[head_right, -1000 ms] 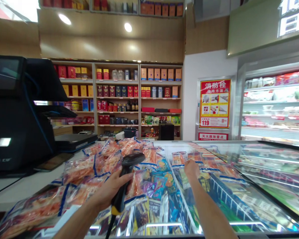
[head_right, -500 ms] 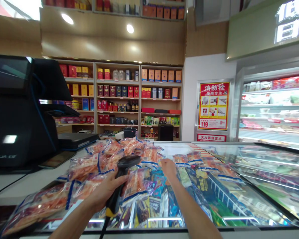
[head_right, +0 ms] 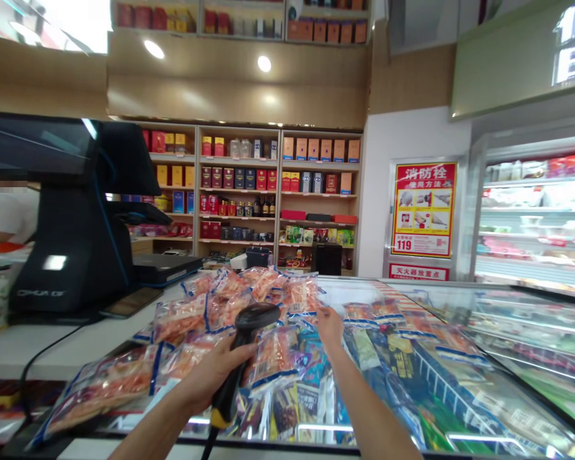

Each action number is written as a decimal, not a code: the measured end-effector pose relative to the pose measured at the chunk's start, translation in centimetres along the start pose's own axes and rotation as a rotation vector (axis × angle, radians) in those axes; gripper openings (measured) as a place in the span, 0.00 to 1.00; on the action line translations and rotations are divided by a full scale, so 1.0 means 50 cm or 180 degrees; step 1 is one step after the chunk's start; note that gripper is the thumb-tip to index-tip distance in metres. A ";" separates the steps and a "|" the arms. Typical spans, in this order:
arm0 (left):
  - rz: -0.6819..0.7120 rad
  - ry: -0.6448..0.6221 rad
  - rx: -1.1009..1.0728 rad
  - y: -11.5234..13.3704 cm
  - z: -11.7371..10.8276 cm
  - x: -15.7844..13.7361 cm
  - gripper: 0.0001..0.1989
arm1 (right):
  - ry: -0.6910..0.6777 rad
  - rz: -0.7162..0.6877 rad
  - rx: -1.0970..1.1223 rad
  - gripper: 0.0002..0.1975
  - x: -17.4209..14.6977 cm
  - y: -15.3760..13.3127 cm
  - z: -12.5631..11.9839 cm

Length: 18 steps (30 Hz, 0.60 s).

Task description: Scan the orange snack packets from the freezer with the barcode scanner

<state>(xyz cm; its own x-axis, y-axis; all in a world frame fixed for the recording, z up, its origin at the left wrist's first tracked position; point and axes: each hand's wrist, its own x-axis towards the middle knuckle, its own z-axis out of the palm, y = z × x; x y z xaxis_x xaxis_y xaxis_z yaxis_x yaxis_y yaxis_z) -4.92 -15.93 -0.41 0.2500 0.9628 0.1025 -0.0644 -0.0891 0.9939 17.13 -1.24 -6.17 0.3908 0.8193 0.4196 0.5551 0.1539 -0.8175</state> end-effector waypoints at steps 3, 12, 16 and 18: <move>0.0075 -0.0153 0.0005 0.003 0.017 -0.001 0.09 | 0.0199 -0.0026 0.0416 0.17 -0.003 -0.001 -0.030; 0.0071 -0.0482 0.0060 0.017 0.059 0.000 0.08 | 0.0396 0.0216 0.0546 0.16 -0.009 0.025 -0.066; 0.0061 -0.0520 0.0101 0.010 0.065 0.006 0.09 | 0.0326 0.0246 0.0418 0.16 -0.012 0.019 -0.065; 0.0100 -0.0569 0.0133 0.009 0.065 0.007 0.09 | 0.0309 0.0241 0.0304 0.16 -0.013 0.013 -0.070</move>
<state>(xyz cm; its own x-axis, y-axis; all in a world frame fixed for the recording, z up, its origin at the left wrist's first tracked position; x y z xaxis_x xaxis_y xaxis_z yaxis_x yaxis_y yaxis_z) -1.72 -16.45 0.21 0.4166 0.8990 0.1351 -0.0355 -0.1325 0.9906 19.81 -3.62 -5.59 0.5007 0.7739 0.3879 0.4509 0.1494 -0.8800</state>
